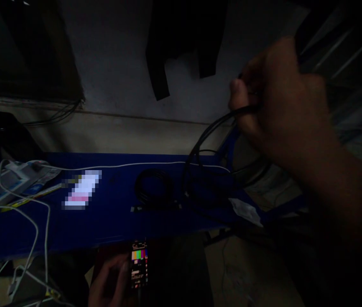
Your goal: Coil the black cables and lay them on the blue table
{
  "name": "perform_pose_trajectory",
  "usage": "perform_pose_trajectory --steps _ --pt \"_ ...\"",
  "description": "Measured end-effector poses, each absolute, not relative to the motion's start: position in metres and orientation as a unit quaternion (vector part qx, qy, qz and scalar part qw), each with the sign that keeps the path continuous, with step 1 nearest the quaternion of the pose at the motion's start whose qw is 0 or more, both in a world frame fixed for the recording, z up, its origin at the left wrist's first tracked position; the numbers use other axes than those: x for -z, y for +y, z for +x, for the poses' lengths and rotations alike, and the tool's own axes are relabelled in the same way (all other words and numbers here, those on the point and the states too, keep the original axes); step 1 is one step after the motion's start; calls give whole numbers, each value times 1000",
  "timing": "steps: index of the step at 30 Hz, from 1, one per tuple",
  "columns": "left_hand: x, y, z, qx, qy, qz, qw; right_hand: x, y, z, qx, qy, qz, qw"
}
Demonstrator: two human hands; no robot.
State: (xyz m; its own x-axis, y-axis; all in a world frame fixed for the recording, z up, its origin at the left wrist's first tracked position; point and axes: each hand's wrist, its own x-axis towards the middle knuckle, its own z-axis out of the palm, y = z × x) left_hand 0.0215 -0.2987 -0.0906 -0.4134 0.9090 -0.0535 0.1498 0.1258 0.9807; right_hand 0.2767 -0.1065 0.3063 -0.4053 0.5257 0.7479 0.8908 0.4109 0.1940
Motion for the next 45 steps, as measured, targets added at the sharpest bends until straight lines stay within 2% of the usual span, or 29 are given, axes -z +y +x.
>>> perform_pose_trajectory --steps 8,12,15,21,28,31,35,42,45 --pt "-2 -247 27 -608 447 433 493 -306 -104 214 230 -843 -360 327" --pt "-28 -233 33 -660 342 384 548 -279 -91 191 132 -863 -338 351" --pt "-39 -231 37 -668 343 347 562 -245 -70 178 56 -868 -333 365" --pt "-28 -214 34 -645 424 327 545 -155 -14 162 -73 -835 -383 388" --pt "3 -175 29 -620 418 371 551 -62 34 177 -161 -801 -430 385" --pt "8 -162 29 -620 412 377 552 -44 46 190 -172 -787 -452 384" --pt "10 -152 29 -641 407 377 530 -35 54 206 -166 -796 -483 324" --pt "18 -147 33 -625 437 416 496 -16 52 230 -47 -808 -506 297" --pt "20 -147 34 -615 488 454 421 -7 48 236 -30 -810 -507 292"
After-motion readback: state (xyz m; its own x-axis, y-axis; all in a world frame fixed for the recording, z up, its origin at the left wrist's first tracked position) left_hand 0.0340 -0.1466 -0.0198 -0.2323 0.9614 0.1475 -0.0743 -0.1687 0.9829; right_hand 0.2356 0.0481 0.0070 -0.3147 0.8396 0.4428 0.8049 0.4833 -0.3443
